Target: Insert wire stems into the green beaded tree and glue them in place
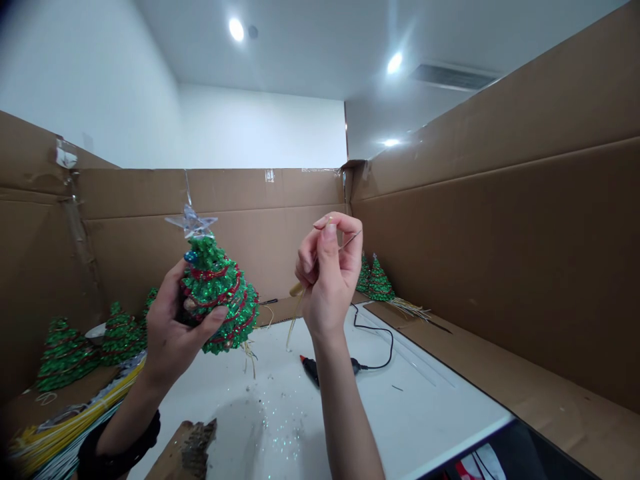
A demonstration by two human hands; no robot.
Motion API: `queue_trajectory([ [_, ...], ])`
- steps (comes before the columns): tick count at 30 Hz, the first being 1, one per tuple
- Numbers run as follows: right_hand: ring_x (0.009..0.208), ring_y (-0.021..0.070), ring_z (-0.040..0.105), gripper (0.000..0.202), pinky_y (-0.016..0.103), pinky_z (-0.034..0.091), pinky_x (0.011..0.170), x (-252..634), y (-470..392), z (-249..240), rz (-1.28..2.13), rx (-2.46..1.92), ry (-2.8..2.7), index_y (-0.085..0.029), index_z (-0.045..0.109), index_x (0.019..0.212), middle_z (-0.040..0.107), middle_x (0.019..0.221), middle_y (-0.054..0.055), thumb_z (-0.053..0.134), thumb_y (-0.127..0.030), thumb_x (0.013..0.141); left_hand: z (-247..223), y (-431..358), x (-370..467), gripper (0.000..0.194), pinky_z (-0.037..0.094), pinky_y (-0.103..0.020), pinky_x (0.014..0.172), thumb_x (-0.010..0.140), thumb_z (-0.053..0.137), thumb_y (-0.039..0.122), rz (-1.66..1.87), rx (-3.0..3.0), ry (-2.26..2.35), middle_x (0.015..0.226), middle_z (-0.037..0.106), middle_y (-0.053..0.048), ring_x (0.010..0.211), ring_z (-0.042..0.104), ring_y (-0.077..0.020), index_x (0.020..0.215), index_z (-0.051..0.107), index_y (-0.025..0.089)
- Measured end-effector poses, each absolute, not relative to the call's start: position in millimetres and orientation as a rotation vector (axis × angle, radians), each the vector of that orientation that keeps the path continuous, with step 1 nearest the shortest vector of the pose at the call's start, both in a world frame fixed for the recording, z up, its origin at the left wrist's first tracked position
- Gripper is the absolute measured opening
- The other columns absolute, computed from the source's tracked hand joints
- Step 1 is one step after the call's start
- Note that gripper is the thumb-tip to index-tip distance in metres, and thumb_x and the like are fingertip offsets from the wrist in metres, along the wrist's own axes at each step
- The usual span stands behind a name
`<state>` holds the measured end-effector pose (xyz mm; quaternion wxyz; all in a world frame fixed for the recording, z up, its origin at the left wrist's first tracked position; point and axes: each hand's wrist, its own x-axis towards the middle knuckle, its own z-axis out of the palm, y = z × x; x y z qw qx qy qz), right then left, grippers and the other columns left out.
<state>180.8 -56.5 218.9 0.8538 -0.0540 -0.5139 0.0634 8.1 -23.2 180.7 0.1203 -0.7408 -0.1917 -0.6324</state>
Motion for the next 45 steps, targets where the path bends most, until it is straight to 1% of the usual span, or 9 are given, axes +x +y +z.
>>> queue_trajectory([
  [9, 0.039, 0.0073, 0.021, 0.014, 0.022, 0.019, 0.036, 171, -55, 215, -0.005, -0.182, -1.167, -0.026, 0.045, 0.089, 0.024, 0.055, -0.007, 0.039, -0.038, 0.094, 205, -37, -12, 0.061, 0.044, -0.037, 0.089, 0.071, 0.068, 0.029, -1.366, -1.858, -0.505, 0.114, 0.061, -0.008, 0.101, 0.057, -0.0236, 0.127, 0.045, 0.022],
  [14, 0.04, 0.0084, 0.022, 0.011, 0.023, 0.021, 0.036, 169, -62, 214, -0.014, -0.16, -1.128, -0.027, 0.047, 0.087, 0.026, 0.054, -0.006, 0.041, -0.033, 0.094, 208, -33, -27, 0.049, 0.041, -0.034, 0.088, 0.078, 0.057, 0.033, -0.838, -2.264, -0.688, 0.117, 0.062, -0.006, 0.104, 0.057, -0.0227, 0.125, 0.049, 0.023],
  [18, 0.04, 0.0095, 0.024, 0.013, 0.025, 0.021, 0.036, 169, -61, 212, -0.067, -0.207, -1.156, -0.027, 0.046, 0.088, 0.026, 0.055, -0.005, 0.038, -0.036, 0.095, 191, -1, -25, 0.052, 0.043, -0.031, 0.079, 0.073, 0.058, 0.04, -0.403, -2.679, -1.012, 0.114, 0.064, -0.002, 0.097, 0.06, -0.0234, 0.123, 0.052, 0.027],
  [20, 0.04, 0.0101, 0.028, 0.014, 0.025, 0.022, 0.037, 169, -58, 211, -0.07, -0.24, -1.175, -0.027, 0.047, 0.09, 0.028, 0.055, -0.004, 0.038, -0.038, 0.094, 177, 22, -21, 0.059, 0.044, -0.029, 0.081, 0.069, 0.061, 0.043, -0.225, -2.864, -1.109, 0.119, 0.061, -0.004, 0.103, 0.058, -0.0245, 0.124, 0.052, 0.026],
  [26, 0.045, 0.0109, 0.036, 0.017, 0.026, 0.028, 0.04, 167, -48, 211, 0.026, -0.32, -1.223, -0.027, 0.047, 0.092, 0.04, 0.059, -0.002, 0.041, -0.044, 0.092, 139, 66, -13, 0.064, 0.045, -0.028, 0.077, 0.055, 0.069, 0.047, 0.318, -3.023, -1.249, 0.112, 0.064, -0.005, 0.094, 0.06, -0.0251, 0.115, 0.06, 0.025],
  [29, 0.044, 0.0091, 0.031, 0.015, 0.024, 0.026, 0.04, 166, -47, 212, 0.105, -0.289, -1.234, -0.027, 0.047, 0.086, 0.041, 0.062, -0.003, 0.044, -0.04, 0.092, 129, 72, -9, 0.066, 0.045, -0.028, 0.077, 0.053, 0.07, 0.047, 0.397, -3.052, -1.265, 0.115, 0.062, -0.004, 0.097, 0.059, -0.026, 0.115, 0.06, 0.027],
  [33, 0.045, 0.0078, 0.023, 0.013, 0.022, 0.023, 0.041, 165, -46, 214, 0.192, -0.223, -1.276, -0.025, 0.047, 0.082, 0.031, 0.058, -0.006, 0.047, -0.034, 0.091, 118, 78, -1, 0.065, 0.046, -0.028, 0.078, 0.051, 0.071, 0.037, 0.457, -3.122, -1.194, 0.116, 0.063, -0.003, 0.098, 0.058, -0.0257, 0.115, 0.06, 0.029],
  [37, 0.047, 0.008, 0.029, 0.015, 0.021, 0.027, 0.044, 165, -42, 213, 0.206, -0.334, -1.344, -0.025, 0.048, 0.084, 0.031, 0.058, -0.006, 0.046, -0.038, 0.09, 107, 84, 5, 0.064, 0.046, -0.029, 0.079, 0.05, 0.07, 0.028, 0.479, -3.092, -1.172, 0.114, 0.064, -0.003, 0.095, 0.06, -0.0259, 0.113, 0.063, 0.028],
  [45, 0.051, 0.0073, 0.039, 0.019, 0.02, 0.035, 0.052, 160, -32, 209, 0.197, -0.495, -1.493, -0.025, 0.051, 0.088, 0.038, 0.063, -0.005, 0.041, -0.041, 0.092, 97, 87, 7, 0.059, 0.043, -0.033, 0.088, 0.055, 0.066, 0.024, 0.45, -3.051, -1.122, 0.114, 0.064, -0.004, 0.107, 0.054, -0.0296, 0.113, 0.063, 0.027],
])
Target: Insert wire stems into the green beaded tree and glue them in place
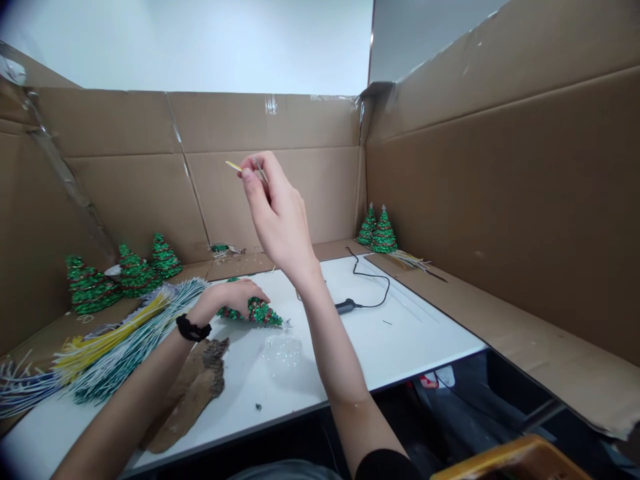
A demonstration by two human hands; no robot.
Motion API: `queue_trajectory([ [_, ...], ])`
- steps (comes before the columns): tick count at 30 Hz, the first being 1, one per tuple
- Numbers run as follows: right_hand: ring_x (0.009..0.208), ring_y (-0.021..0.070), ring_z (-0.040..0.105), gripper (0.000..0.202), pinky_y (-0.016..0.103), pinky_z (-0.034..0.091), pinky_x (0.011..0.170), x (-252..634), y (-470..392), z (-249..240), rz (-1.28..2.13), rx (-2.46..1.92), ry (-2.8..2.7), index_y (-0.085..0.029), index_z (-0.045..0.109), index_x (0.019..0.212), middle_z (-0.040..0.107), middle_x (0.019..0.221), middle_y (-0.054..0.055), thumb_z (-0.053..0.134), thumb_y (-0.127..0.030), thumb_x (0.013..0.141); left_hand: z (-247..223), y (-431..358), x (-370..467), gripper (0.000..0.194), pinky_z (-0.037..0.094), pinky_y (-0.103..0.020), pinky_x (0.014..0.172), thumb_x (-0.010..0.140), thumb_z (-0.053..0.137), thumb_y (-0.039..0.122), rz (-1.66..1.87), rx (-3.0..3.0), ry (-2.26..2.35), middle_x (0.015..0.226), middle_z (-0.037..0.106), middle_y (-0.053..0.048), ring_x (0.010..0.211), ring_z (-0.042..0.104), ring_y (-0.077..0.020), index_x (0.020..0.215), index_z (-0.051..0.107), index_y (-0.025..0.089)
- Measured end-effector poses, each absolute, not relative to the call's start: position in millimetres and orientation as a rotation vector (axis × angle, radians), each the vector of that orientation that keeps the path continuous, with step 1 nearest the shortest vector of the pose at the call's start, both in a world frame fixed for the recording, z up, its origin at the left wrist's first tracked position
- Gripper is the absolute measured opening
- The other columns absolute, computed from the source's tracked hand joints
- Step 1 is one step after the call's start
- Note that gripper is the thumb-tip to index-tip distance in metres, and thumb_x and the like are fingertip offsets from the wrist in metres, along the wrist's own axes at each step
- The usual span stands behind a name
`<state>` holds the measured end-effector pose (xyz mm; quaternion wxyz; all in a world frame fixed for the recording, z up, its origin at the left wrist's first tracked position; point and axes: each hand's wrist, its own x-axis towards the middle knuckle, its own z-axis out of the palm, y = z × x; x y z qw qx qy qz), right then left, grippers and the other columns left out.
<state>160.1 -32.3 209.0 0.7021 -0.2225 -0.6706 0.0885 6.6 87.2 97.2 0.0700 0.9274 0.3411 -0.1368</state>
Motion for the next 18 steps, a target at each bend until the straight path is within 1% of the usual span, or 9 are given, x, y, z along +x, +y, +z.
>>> queue_trajectory([
  [2, 0.053, 0.0077, 0.04, 0.021, 0.021, 0.036, 0.053, 159, -28, 208, 0.203, -0.502, -1.519, -0.025, 0.051, 0.088, 0.037, 0.063, -0.005, 0.039, -0.041, 0.092, 104, 82, 8, 0.058, 0.039, -0.036, 0.095, 0.058, 0.068, 0.027, -0.28, 2.778, 1.005, 0.118, 0.062, -0.006, 0.116, 0.047, -0.031, 0.115, 0.062, 0.024],
  [3, 0.054, 0.0081, 0.041, 0.021, 0.021, 0.037, 0.054, 158, -24, 207, 0.206, -0.506, -1.536, -0.025, 0.051, 0.089, 0.037, 0.063, -0.004, 0.038, -0.041, 0.093, 110, 78, 10, 0.059, 0.036, -0.039, 0.099, 0.06, 0.069, 0.032, -0.157, 2.748, 0.988, 0.123, 0.059, -0.008, 0.12, 0.044, -0.0311, 0.118, 0.06, 0.022],
  [4, 0.054, 0.0086, 0.042, 0.02, 0.022, 0.037, 0.055, 157, -21, 206, 0.21, -0.511, -1.556, -0.025, 0.051, 0.089, 0.038, 0.063, -0.004, 0.038, -0.04, 0.093, 116, 74, 11, 0.059, 0.034, -0.039, 0.101, 0.067, 0.065, 0.036, 0.037, 2.68, 0.949, 0.129, 0.054, -0.008, 0.122, 0.043, -0.029, 0.123, 0.055, 0.022],
  [5, 0.055, 0.009, 0.042, 0.02, 0.022, 0.038, 0.055, 156, -16, 205, 0.214, -0.517, -1.575, -0.025, 0.05, 0.09, 0.038, 0.063, -0.004, 0.038, -0.04, 0.093, 124, 68, 12, 0.058, 0.035, -0.038, 0.102, 0.072, 0.061, 0.038, 0.242, 2.577, 0.858, 0.134, 0.05, -0.009, 0.122, 0.045, -0.0259, 0.127, 0.051, 0.022],
  [7, 0.055, 0.0097, 0.042, 0.019, 0.023, 0.038, 0.055, 153, -6, 202, 0.237, -0.53, -1.609, -0.024, 0.049, 0.089, 0.04, 0.064, -0.004, 0.038, -0.038, 0.094, 139, 55, 15, 0.052, 0.041, -0.035, 0.097, 0.08, 0.054, 0.04, 0.62, 2.354, 0.601, 0.133, 0.051, -0.008, 0.119, 0.048, -0.0219, 0.129, 0.047, 0.023],
  [9, 0.053, 0.01, 0.039, 0.017, 0.024, 0.037, 0.053, 150, 4, 200, 0.287, -0.529, -1.644, -0.023, 0.047, 0.087, 0.04, 0.062, -0.004, 0.038, -0.036, 0.094, 152, 42, 18, 0.044, 0.044, -0.034, 0.093, 0.084, 0.05, 0.04, 0.953, 2.157, 0.421, 0.128, 0.055, -0.009, 0.116, 0.051, -0.0207, 0.124, 0.051, 0.023],
  [10, 0.052, 0.0101, 0.038, 0.016, 0.024, 0.036, 0.052, 148, 8, 198, 0.322, -0.525, -1.663, -0.023, 0.047, 0.087, 0.039, 0.06, -0.005, 0.038, -0.035, 0.094, 157, 36, 19, 0.041, 0.046, -0.033, 0.09, 0.085, 0.049, 0.04, 1.056, 2.073, 0.385, 0.124, 0.057, -0.01, 0.113, 0.054, -0.0208, 0.121, 0.053, 0.021],
  [13, 0.053, 0.0102, 0.038, 0.015, 0.023, 0.036, 0.051, 144, 13, 196, 0.428, -0.51, -1.707, -0.024, 0.045, 0.083, 0.04, 0.06, -0.005, 0.04, -0.034, 0.093, 166, 23, 24, 0.035, 0.05, -0.032, 0.082, 0.087, 0.045, 0.04, 1.204, 1.876, 0.425, 0.107, 0.064, -0.011, 0.099, 0.06, -0.0193, 0.109, 0.058, 0.016],
  [18, 0.057, 0.0106, 0.041, 0.016, 0.022, 0.039, 0.051, 138, 7, 195, 0.44, -0.493, -1.779, -0.023, 0.043, 0.082, 0.044, 0.065, -0.003, 0.037, -0.031, 0.094, 166, 15, 32, 0.028, 0.049, -0.024, 0.067, 0.087, 0.048, 0.032, 1.317, 1.697, 0.513, 0.088, 0.063, -0.004, 0.077, 0.059, -0.0114, 0.11, 0.055, 0.018],
])
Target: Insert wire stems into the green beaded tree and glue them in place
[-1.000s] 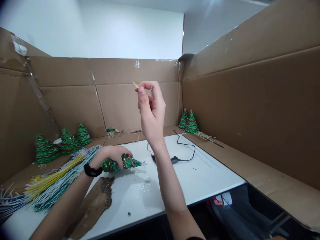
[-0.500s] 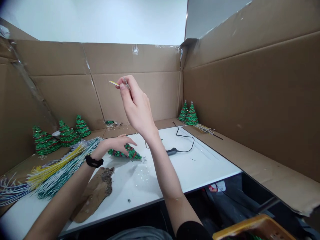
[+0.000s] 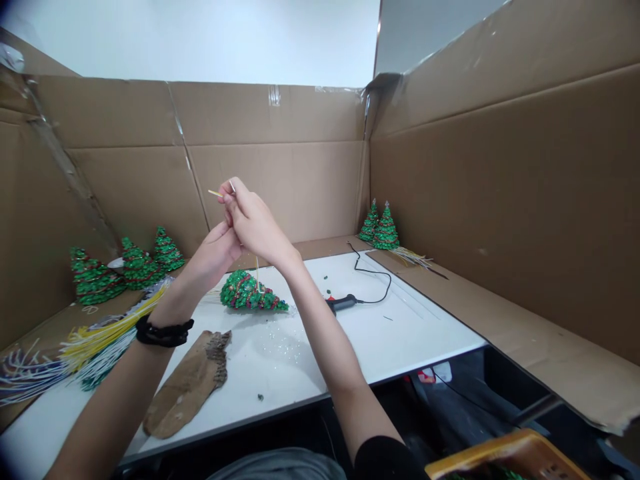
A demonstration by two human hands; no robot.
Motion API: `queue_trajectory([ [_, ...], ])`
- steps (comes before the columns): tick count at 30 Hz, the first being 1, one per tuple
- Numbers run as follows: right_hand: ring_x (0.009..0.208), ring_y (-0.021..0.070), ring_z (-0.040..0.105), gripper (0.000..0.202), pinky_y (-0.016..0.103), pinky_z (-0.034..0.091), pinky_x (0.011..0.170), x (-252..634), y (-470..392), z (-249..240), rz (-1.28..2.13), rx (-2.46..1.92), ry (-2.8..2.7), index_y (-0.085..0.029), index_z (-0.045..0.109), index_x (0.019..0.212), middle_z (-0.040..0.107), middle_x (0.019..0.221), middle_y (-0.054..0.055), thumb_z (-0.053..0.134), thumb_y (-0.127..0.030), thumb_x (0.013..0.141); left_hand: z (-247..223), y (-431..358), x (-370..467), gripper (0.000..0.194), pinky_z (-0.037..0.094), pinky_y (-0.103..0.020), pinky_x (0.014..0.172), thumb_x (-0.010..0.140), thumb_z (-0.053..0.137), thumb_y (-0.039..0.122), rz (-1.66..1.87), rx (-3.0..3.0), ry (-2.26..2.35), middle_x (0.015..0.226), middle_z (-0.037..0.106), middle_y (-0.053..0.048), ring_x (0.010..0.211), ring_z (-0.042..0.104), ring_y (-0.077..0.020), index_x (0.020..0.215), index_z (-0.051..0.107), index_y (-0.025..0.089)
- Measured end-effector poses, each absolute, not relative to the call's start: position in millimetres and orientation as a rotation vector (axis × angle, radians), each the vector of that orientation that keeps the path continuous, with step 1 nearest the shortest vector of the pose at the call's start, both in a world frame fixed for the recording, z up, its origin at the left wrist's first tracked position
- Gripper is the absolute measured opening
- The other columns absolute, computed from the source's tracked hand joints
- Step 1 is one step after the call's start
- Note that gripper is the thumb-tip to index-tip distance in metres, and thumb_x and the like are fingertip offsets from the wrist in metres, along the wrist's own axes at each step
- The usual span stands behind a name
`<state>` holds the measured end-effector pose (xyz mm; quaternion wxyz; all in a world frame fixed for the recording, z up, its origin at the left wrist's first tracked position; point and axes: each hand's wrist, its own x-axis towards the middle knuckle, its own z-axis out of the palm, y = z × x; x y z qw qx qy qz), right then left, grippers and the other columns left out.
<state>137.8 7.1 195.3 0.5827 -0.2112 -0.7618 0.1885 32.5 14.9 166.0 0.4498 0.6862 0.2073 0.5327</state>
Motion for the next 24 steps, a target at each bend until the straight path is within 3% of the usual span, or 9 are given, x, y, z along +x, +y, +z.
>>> queue_trajectory([
  [5, 0.063, 0.0133, 0.047, 0.015, 0.026, 0.045, 0.056, 131, 11, 193, 0.365, -0.491, -1.689, -0.024, 0.047, 0.082, 0.048, 0.069, 0.0, 0.042, -0.033, 0.092, 162, 17, 36, 0.02, 0.035, -0.018, 0.045, 0.087, 0.05, 0.034, 1.361, 1.611, 0.519, 0.058, 0.045, 0.004, 0.049, 0.04, -0.0053, 0.096, 0.057, 0.018],
  [9, 0.069, 0.0134, 0.051, 0.016, 0.028, 0.047, 0.066, 132, 20, 195, 0.315, -0.476, -1.566, -0.024, 0.046, 0.085, 0.048, 0.073, 0.0, 0.035, -0.032, 0.095, 160, 19, 33, 0.014, 0.035, -0.018, 0.049, 0.085, 0.054, 0.032, 1.286, 1.768, 0.53, 0.067, 0.049, 0.002, 0.056, 0.044, -0.0056, 0.086, 0.058, 0.018],
  [12, 0.071, 0.0112, 0.051, 0.015, 0.026, 0.046, 0.071, 134, 21, 197, 0.319, -0.452, -1.541, -0.024, 0.045, 0.092, 0.048, 0.077, 0.0, 0.031, -0.027, 0.096, 159, 17, 33, 0.014, 0.036, -0.02, 0.051, 0.082, 0.057, 0.03, 1.239, 1.862, 0.544, 0.074, 0.053, 0.0, 0.06, 0.046, -0.0069, 0.089, 0.058, 0.018],
  [15, 0.069, 0.0102, 0.05, 0.015, 0.022, 0.046, 0.065, 135, 16, 195, 0.405, -0.493, -1.581, -0.024, 0.046, 0.097, 0.05, 0.077, 0.0, 0.034, -0.033, 0.095, 161, 13, 36, 0.019, 0.035, -0.02, 0.05, 0.083, 0.056, 0.03, 1.335, 1.827, 0.532, 0.073, 0.052, 0.001, 0.058, 0.044, -0.0071, 0.098, 0.057, 0.019],
  [19, 0.059, 0.009, 0.048, 0.026, 0.021, 0.043, 0.052, 135, 12, 186, 0.523, -0.497, -1.711, -0.022, 0.05, 0.088, 0.049, 0.075, -0.001, 0.039, -0.046, 0.091, 167, 10, 34, 0.022, 0.035, -0.021, 0.05, 0.087, 0.049, 0.032, 1.456, 1.755, 0.576, 0.069, 0.05, 0.001, 0.056, 0.043, -0.0077, 0.102, 0.057, 0.018],
  [24, 0.06, 0.007, 0.047, 0.028, 0.021, 0.042, 0.058, 149, 14, 168, 0.5, -0.457, -1.749, -0.02, 0.053, 0.091, 0.052, 0.075, -0.001, 0.042, -0.046, 0.09, 166, 13, 30, 0.017, 0.033, -0.021, 0.051, 0.086, 0.049, 0.029, 1.436, 1.789, 0.632, 0.068, 0.053, 0.0, 0.059, 0.046, -0.0086, 0.096, 0.056, 0.018],
])
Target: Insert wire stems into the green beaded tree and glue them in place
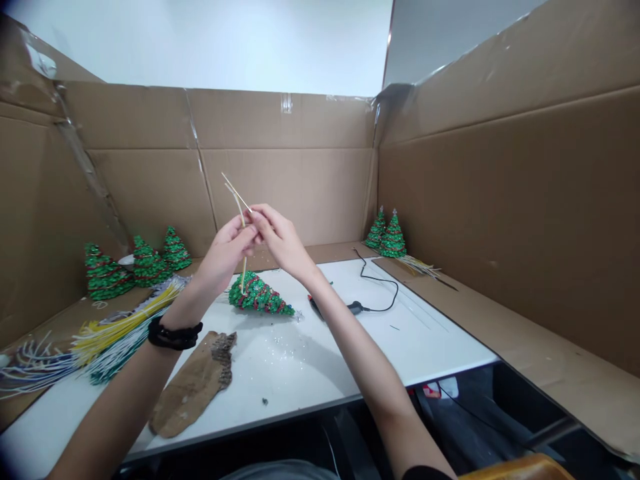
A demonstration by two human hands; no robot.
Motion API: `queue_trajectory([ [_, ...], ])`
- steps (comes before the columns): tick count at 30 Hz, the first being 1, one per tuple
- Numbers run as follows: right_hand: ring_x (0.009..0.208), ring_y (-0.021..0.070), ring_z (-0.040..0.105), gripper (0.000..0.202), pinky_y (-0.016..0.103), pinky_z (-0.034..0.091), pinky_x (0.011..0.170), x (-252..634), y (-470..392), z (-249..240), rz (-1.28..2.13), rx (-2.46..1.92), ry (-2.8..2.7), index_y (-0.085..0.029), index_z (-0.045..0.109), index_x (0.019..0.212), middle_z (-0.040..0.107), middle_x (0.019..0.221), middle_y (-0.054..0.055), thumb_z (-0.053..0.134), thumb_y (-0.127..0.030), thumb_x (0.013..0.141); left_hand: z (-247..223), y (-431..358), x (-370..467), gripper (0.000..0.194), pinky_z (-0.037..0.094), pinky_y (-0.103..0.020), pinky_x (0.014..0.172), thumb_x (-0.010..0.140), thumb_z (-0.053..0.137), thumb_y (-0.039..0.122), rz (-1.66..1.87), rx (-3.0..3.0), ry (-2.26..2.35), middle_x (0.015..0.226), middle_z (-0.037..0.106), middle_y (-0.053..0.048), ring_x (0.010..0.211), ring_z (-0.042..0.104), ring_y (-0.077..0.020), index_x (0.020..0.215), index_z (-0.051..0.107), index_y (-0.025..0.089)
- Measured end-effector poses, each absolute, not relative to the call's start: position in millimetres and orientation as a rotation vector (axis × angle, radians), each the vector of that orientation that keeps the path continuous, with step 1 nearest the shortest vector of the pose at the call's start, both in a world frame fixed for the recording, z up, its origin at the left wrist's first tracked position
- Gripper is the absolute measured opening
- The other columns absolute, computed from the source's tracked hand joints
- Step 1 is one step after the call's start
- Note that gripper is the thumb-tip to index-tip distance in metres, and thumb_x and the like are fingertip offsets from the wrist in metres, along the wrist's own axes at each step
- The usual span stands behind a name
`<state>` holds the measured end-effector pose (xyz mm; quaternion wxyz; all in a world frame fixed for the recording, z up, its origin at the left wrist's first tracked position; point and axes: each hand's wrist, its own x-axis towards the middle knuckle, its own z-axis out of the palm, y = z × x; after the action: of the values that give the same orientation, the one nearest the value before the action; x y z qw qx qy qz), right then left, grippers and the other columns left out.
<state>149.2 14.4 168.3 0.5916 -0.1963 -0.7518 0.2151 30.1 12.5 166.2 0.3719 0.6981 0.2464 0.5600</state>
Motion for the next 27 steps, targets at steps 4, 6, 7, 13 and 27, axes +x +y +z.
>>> queue_trajectory([
  [4, 0.058, 0.0067, 0.046, 0.03, 0.021, 0.039, 0.055, 177, 16, 143, 0.534, -0.546, -1.663, -0.019, 0.05, 0.088, 0.052, 0.075, -0.001, 0.038, -0.046, 0.092, 159, 15, 12, 0.021, 0.033, -0.022, 0.053, 0.087, 0.045, 0.032, 1.222, 2.04, 0.847, 0.063, 0.057, 0.0, 0.055, 0.046, -0.0102, 0.094, 0.058, 0.018],
  [6, 0.054, 0.0069, 0.04, 0.029, 0.021, 0.034, 0.051, 194, 17, 125, 0.576, -0.657, -1.696, -0.018, 0.05, 0.091, 0.047, 0.067, -0.004, 0.039, -0.045, 0.091, 151, 20, -5, 0.026, 0.031, -0.023, 0.054, 0.088, 0.04, 0.035, 1.218, 2.166, 1.067, 0.059, 0.056, 0.001, 0.053, 0.045, -0.0113, 0.087, 0.06, 0.017],
  [7, 0.054, 0.0075, 0.039, 0.027, 0.02, 0.032, 0.05, 203, 19, 116, 0.613, -0.734, -1.752, -0.018, 0.051, 0.093, 0.045, 0.064, -0.005, 0.045, -0.044, 0.089, 145, 23, -14, 0.029, 0.03, -0.024, 0.054, 0.087, 0.039, 0.035, 1.219, 2.24, 1.221, 0.059, 0.056, 0.0, 0.053, 0.046, -0.0118, 0.078, 0.06, 0.017],
  [13, 0.056, 0.0096, 0.041, 0.021, 0.022, 0.032, 0.052, 230, 31, 72, 0.884, -0.984, -1.981, -0.018, 0.051, 0.085, 0.049, 0.065, -0.003, 0.058, -0.037, 0.08, 92, 58, -48, 0.03, 0.031, -0.026, 0.06, 0.085, 0.039, 0.041, 1.01, 2.325, 1.843, 0.074, 0.063, -0.006, 0.071, 0.056, -0.0196, 0.072, 0.053, 0.018],
  [27, 0.056, 0.0107, 0.041, 0.015, 0.023, 0.031, 0.053, 222, 36, 50, 0.778, -1.067, -2.091, -0.018, 0.052, 0.078, 0.051, 0.065, -0.002, 0.053, -0.033, 0.079, 36, 70, -42, 0.024, 0.032, -0.025, 0.063, 0.082, 0.047, 0.033, 1.119, 2.203, 1.691, 0.072, 0.049, 0.002, 0.069, 0.048, -0.0159, 0.071, 0.028, 0.023],
])
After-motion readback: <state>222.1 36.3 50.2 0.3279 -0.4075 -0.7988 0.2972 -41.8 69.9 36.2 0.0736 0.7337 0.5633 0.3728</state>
